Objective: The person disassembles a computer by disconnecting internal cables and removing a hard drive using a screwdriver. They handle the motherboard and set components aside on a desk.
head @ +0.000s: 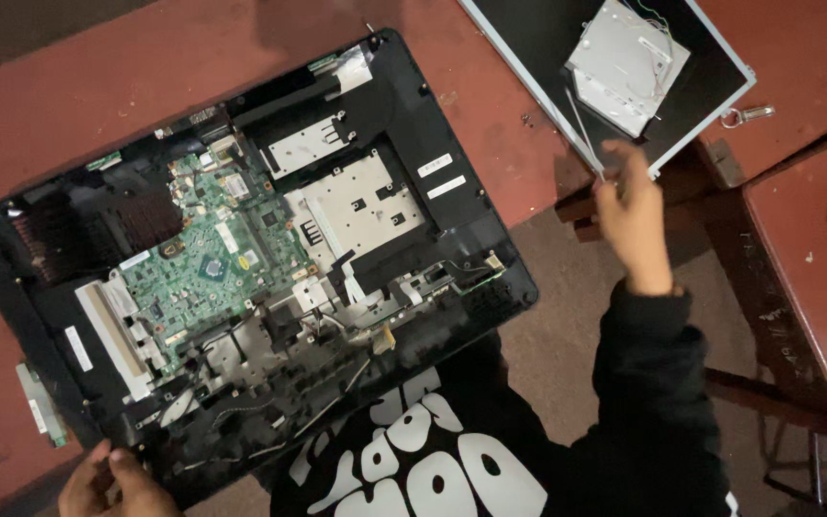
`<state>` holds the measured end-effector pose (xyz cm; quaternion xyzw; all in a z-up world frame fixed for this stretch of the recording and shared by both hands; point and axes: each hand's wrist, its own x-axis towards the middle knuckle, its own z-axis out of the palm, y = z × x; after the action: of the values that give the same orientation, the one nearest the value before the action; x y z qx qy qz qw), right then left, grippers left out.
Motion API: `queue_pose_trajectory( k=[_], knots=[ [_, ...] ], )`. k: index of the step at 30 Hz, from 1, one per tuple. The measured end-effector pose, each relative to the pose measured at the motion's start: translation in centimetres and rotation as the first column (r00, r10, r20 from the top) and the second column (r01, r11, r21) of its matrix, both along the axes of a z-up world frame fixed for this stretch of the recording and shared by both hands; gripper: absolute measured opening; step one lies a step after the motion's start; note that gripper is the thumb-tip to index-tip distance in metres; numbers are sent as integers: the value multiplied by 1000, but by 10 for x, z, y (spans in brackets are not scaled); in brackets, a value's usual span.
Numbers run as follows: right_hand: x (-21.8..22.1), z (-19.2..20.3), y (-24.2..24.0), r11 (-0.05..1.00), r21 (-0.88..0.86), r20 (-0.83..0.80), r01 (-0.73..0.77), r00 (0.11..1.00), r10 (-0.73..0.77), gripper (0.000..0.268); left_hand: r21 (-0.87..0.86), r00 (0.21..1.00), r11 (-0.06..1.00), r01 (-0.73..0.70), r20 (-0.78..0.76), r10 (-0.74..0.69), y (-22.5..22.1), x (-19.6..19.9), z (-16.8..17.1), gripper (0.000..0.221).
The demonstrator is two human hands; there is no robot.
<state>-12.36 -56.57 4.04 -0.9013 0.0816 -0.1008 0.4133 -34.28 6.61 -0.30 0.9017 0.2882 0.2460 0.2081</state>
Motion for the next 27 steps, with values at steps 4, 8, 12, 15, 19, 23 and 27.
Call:
queue_pose_trajectory(
  k=[4,8,12,15,19,23,27],
  knots=[
    [-27,-21,12,944,-301,32,-131,989,147,37,-120,994,991,-57,82,68,-5,-1,-3,32],
    [-28,-23,21,927,-341,45,-157,982,183,40,-222,989,973,-55,119,83,-16,3,13,18],
    [-25,-16,26,909,-392,25,-143,986,166,40,-152,996,985,-80,25,85,-30,9,36,17],
    [-28,-12,26,907,-399,62,-133,983,172,39,-127,996,988,-91,-39,86,-39,10,55,16],
    [-36,-9,24,919,-374,83,-123,983,165,40,-83,993,993,-83,-94,75,-47,7,72,15],
    [-41,-4,28,930,-352,81,-107,986,144,38,-33,999,999,34,-7,-34,-31,6,60,23],
    [-45,13,37,948,-275,81,-157,979,185,39,284,981,944,169,40,-188,-25,7,76,39]
  ],
)
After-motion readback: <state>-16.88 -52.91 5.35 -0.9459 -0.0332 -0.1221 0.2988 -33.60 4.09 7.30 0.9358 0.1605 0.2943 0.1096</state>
